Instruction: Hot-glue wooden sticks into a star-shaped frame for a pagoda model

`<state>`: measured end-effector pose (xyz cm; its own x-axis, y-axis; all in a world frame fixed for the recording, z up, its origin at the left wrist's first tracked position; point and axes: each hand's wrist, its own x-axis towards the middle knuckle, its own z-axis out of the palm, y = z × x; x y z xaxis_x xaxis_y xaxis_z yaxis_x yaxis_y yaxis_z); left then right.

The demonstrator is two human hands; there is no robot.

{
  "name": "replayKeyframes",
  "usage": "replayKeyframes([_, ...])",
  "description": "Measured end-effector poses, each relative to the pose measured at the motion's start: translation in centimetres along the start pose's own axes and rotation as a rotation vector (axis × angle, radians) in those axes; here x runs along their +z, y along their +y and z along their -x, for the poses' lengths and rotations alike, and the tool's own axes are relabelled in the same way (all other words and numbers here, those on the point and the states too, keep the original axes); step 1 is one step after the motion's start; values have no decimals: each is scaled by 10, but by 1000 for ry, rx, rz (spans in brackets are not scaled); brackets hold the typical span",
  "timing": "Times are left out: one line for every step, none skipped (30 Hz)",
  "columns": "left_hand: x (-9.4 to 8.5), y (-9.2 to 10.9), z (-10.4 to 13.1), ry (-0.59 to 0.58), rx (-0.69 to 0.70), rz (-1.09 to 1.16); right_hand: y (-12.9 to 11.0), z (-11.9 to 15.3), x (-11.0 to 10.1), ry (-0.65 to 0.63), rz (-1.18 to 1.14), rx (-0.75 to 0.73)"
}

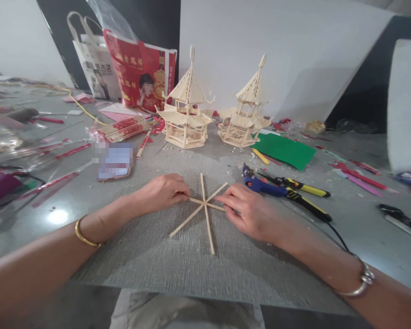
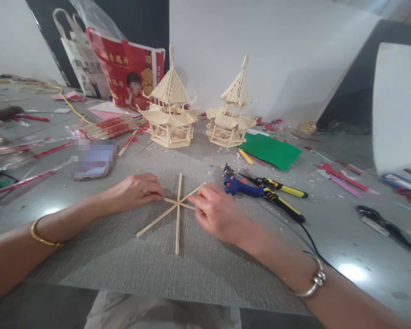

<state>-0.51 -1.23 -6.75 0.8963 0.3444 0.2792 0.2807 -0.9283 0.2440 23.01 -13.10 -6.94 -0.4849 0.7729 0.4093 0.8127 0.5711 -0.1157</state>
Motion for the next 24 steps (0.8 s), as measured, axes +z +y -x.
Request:
replayKeyframes([0, 0, 0, 6, 3, -4, 0, 0, 1, 5, 6, -3])
replayKeyframes([1, -1, 0, 12, 5, -7, 0, 0, 2, 15, 8, -7])
replayKeyframes([1, -1, 0, 18, 6, -10, 1, 1, 3, 30, 9, -13])
replayKeyframes([2, -2, 1, 22, 5, -12, 2, 1, 3, 42, 11, -18])
replayKeyframes([3, -2, 1, 25, 2, -14, 2, 1, 3, 46, 15, -21])
replayKeyframes([3, -2, 1, 26, 0, -16, 3, 1, 2, 50, 20, -23])
replayKeyframes([3, -3, 1, 27, -3, -17, 3, 1, 2, 52, 26, -22])
replayKeyframes([4, -2, 1, 27, -6, -16, 3, 1, 1, 48, 30, -22])
replayKeyframes([3, -2, 1, 28, -8, -12, 2, 1, 0, 39, 32, -19])
replayKeyframes([3, -2, 1, 27, -11, -7, 1, 1, 0, 29, 33, -16])
replayKeyframes([3, -1, 1, 25, -16, -2, 1, 1, -1, 16, 34, -12])
replayKeyframes([3, 0, 1, 22, -22, 2, 0, 1, -1, -1, 37, -2])
replayKeyframes([2, 0, 1, 19, -28, 5, -1, 1, -2, -24, 42, 13])
replayKeyframes([2, 0, 0, 16, -32, 7, -2, 1, -2, -51, 49, 33])
replayKeyframes([2, 1, 0, 12, -35, 7, -2, 1, -2, -80, 56, 56])
replayKeyframes([2, 1, 0, 11, -37, 9, -2, 0, -1, -108, 64, 80])
replayKeyframes([2, 1, 0, 12, -37, 10, -3, 0, 0, -133, 72, 101])
replayKeyframes([2, 1, 0, 13, -35, 11, -2, 0, 0, -151, 81, 115])
replayKeyframes([2, 1, 0, 15, -34, 12, -2, 0, 1, -161, 90, 121])
replayKeyframes([2, 1, 0, 19, -35, 11, -1, 0, 2, -158, 97, 121])
replayKeyframes([2, 1, 0, 24, -35, 9, -1, 0, 3, -148, 100, 116])
replayKeyframes([1, 2, 0, 30, -34, 3, 0, 0, 4, -131, 101, 109])
replayKeyframes([0, 2, 0, 37, -33, -2, 0, 0, 4, -113, 98, 102])
replayKeyframes([-1, 2, -1, 45, -30, -8, 1, 0, 4, -91, 92, 96])
